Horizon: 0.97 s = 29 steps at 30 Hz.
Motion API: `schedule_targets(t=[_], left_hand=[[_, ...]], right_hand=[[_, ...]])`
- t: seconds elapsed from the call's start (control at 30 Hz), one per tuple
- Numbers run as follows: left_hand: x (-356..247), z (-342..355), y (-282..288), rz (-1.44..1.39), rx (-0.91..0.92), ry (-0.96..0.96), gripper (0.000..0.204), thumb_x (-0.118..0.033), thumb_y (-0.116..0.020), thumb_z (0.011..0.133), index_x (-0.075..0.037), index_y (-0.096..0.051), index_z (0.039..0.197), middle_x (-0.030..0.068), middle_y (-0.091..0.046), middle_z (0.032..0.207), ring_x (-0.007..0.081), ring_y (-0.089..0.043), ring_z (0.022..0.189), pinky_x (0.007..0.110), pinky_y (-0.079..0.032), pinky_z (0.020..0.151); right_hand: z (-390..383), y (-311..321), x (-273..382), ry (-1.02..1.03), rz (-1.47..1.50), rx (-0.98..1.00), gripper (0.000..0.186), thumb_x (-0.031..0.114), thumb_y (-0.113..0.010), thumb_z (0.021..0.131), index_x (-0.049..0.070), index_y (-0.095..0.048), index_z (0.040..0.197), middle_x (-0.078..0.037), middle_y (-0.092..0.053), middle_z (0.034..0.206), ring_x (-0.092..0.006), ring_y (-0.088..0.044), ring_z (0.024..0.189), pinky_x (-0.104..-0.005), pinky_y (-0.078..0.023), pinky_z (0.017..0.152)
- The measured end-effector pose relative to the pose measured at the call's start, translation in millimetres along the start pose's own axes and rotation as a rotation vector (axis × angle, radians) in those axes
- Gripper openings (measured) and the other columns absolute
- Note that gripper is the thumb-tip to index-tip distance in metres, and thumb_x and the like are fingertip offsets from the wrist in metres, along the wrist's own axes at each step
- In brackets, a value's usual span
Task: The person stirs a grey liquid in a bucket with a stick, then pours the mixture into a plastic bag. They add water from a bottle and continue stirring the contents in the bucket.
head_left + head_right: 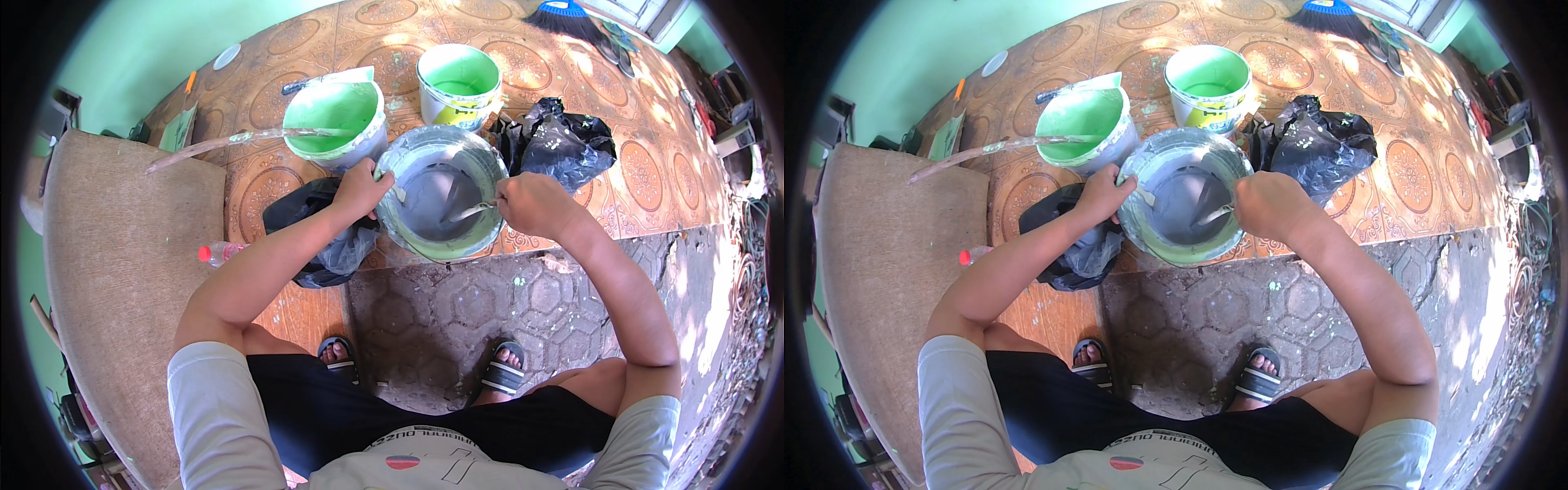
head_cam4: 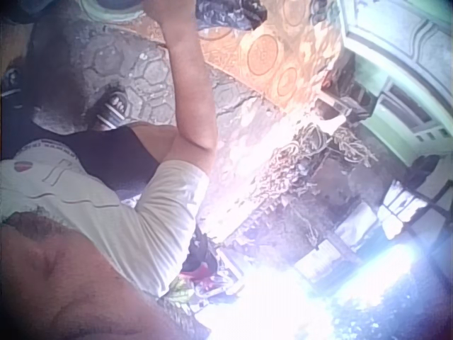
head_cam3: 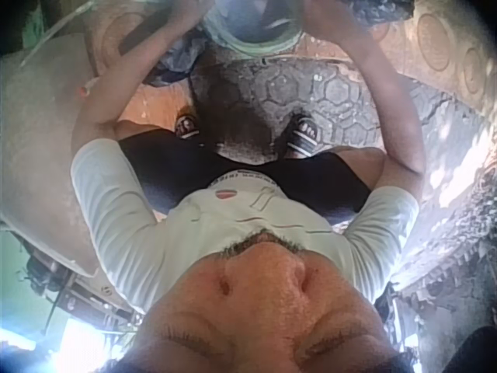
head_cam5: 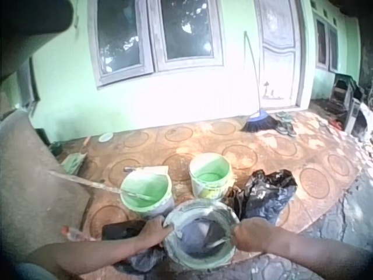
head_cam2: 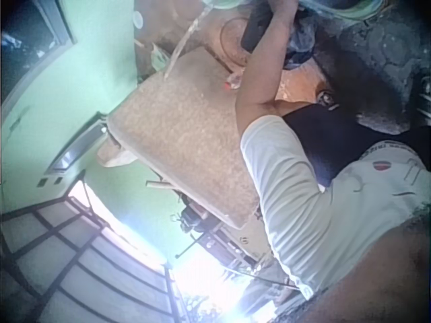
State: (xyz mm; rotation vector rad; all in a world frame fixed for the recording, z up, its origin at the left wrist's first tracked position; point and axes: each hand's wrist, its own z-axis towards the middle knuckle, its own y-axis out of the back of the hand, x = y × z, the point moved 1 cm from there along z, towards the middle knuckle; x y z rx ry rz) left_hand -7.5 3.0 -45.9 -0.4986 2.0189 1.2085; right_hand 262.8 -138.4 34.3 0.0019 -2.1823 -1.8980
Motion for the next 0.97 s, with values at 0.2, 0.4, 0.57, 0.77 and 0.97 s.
schedule_targets(t=[0.2, 0.4, 0.57, 0.77, 0.97], left_hand=[[-8.5, -3.1, 2.0, 0.053, 0.050, 0.025, 0.055, -0.036, -0.065, 0.092, 0.013, -0.052, 0.113, 0.0226, -0.068, 0.085, 0.0253, -0.068, 0.055, 0.035, -0.055, 0.046], [-8.1, -7.5, 7.5, 0.069, 0.090, 0.043, 0.064, -0.045, -0.068, 0.091, 0.012, -0.051, 0.114, 0.0214, -0.069, 0.085, 0.0232, -0.067, 0.051, 0.033, -0.053, 0.047], [-12.8, -8.1, 11.6, 0.082, 0.171, 0.084, 0.070, -0.047, -0.069, 0.091, 0.014, -0.049, 0.118, 0.0219, -0.068, 0.091, 0.0228, -0.068, 0.053, 0.033, -0.053, 0.046], [-17.8, -23.2, 39.7, 0.332, 0.347, 0.213, 0.095, -0.057, -0.070, 0.087, 0.018, -0.039, 0.137, 0.0225, -0.068, 0.098, 0.0272, -0.072, 0.075, 0.034, -0.056, 0.060], [-72.8, -82.7, 100.3, 0.470, 0.383, 0.216, 0.105, -0.067, -0.066, 0.085, 0.017, -0.038, 0.141, 0.0253, -0.070, 0.104, 0.0362, -0.069, 0.100, 0.038, -0.053, 0.090]], right_hand=[[2.4, 2.9, -7.5, -0.051, -0.002, 0.027, 0.020, 0.023, -0.060, 0.089, 0.004, -0.067, 0.083, -0.019, -0.069, 0.077, -0.0399, -0.068, 0.077, -0.0507, -0.053, 0.073], [5.0, 12.0, -10.4, -0.072, -0.017, 0.109, 0.024, 0.030, -0.066, 0.089, 0.006, -0.069, 0.086, -0.017, -0.070, 0.080, -0.0385, -0.069, 0.080, -0.0490, -0.054, 0.074], [4.3, 6.2, -23.1, -0.104, -0.007, 0.101, 0.026, 0.032, -0.067, 0.088, 0.007, -0.070, 0.090, -0.016, -0.071, 0.081, -0.0377, -0.069, 0.081, -0.0482, -0.054, 0.074], [5.9, 34.6, -32.9, -0.203, 0.169, 0.136, 0.049, 0.043, -0.070, 0.087, 0.004, -0.065, 0.115, -0.018, -0.070, 0.095, -0.0384, -0.068, 0.092, -0.0480, -0.053, 0.081], [-7.6, 81.6, -44.6, -0.440, 0.303, 0.158, 0.100, 0.067, -0.070, 0.078, 0.003, -0.039, 0.149, -0.023, -0.054, 0.131, -0.0405, -0.056, 0.123, -0.0489, -0.046, 0.103]])
